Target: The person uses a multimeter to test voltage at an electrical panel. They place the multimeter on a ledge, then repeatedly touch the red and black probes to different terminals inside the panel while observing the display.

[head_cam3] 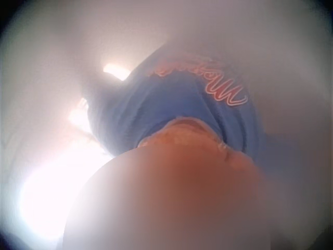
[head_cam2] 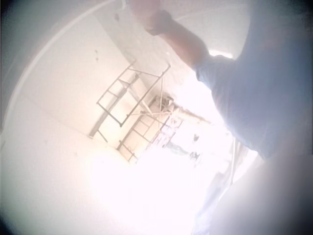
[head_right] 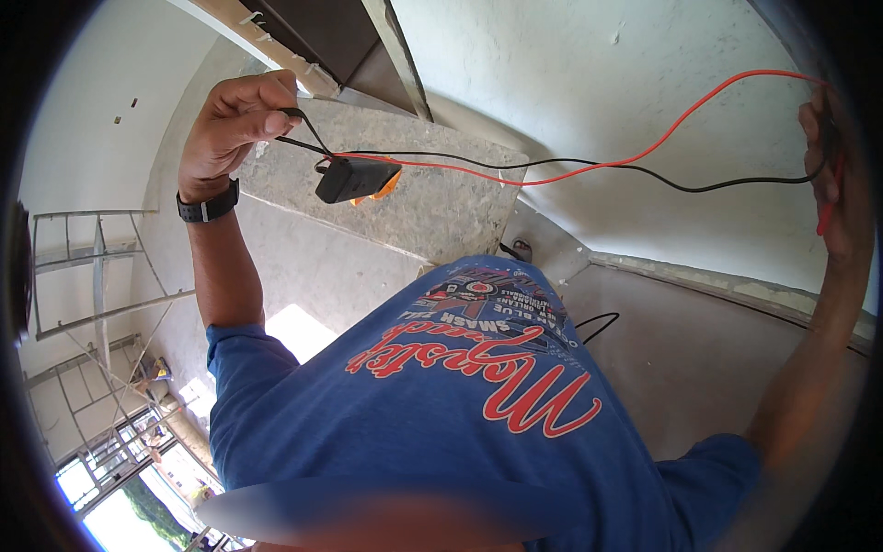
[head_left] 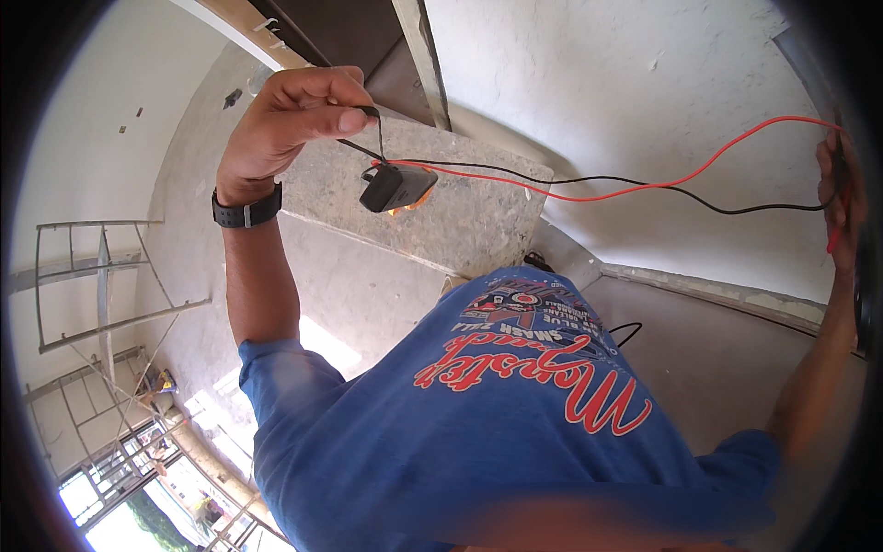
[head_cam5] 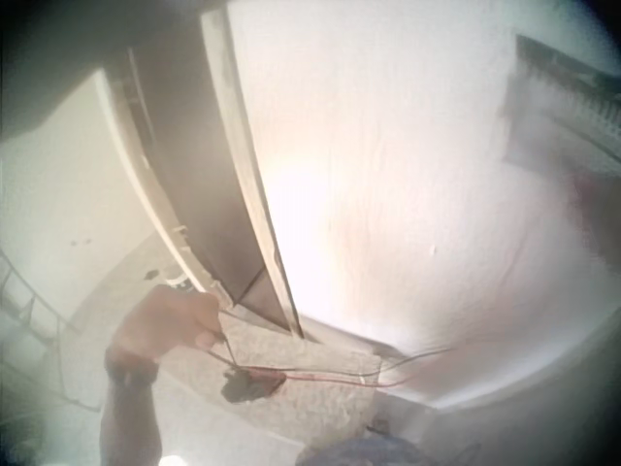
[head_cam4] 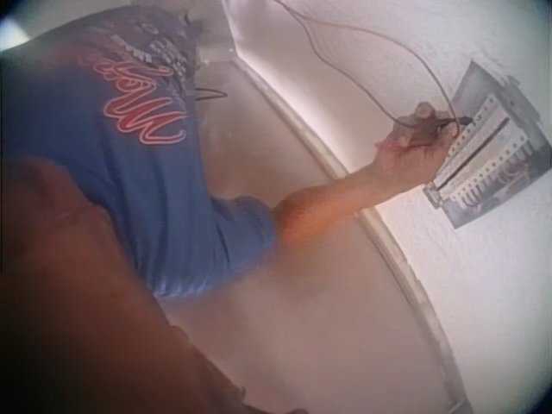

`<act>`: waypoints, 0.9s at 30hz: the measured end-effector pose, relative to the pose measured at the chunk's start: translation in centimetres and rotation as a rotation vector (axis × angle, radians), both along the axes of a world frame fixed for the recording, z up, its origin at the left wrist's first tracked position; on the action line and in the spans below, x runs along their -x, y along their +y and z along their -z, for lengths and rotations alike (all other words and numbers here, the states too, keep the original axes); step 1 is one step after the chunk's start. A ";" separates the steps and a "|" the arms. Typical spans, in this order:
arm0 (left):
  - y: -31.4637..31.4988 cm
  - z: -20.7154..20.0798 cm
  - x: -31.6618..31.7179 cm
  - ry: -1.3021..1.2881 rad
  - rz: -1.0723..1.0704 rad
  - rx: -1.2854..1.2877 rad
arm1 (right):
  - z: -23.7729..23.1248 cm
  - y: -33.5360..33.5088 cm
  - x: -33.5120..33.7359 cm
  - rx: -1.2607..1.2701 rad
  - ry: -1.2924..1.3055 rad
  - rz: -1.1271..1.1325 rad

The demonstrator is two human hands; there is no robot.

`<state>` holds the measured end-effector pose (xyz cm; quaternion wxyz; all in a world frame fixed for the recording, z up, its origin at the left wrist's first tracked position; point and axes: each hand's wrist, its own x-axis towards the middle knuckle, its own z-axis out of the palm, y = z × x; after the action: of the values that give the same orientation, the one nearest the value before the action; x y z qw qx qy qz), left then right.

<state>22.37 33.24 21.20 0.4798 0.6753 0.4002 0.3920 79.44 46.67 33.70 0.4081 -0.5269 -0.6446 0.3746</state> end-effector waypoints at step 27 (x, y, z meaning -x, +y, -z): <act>9.2 -12.3 -11.7 0.044 0.373 -0.209 | 34.9 0.0 8.3 0.676 0.571 -0.691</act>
<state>34.08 42.48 33.50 0.4625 0.7921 0.2357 0.3211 71.10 46.65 -1.16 0.2287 -0.2643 -0.4876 0.8000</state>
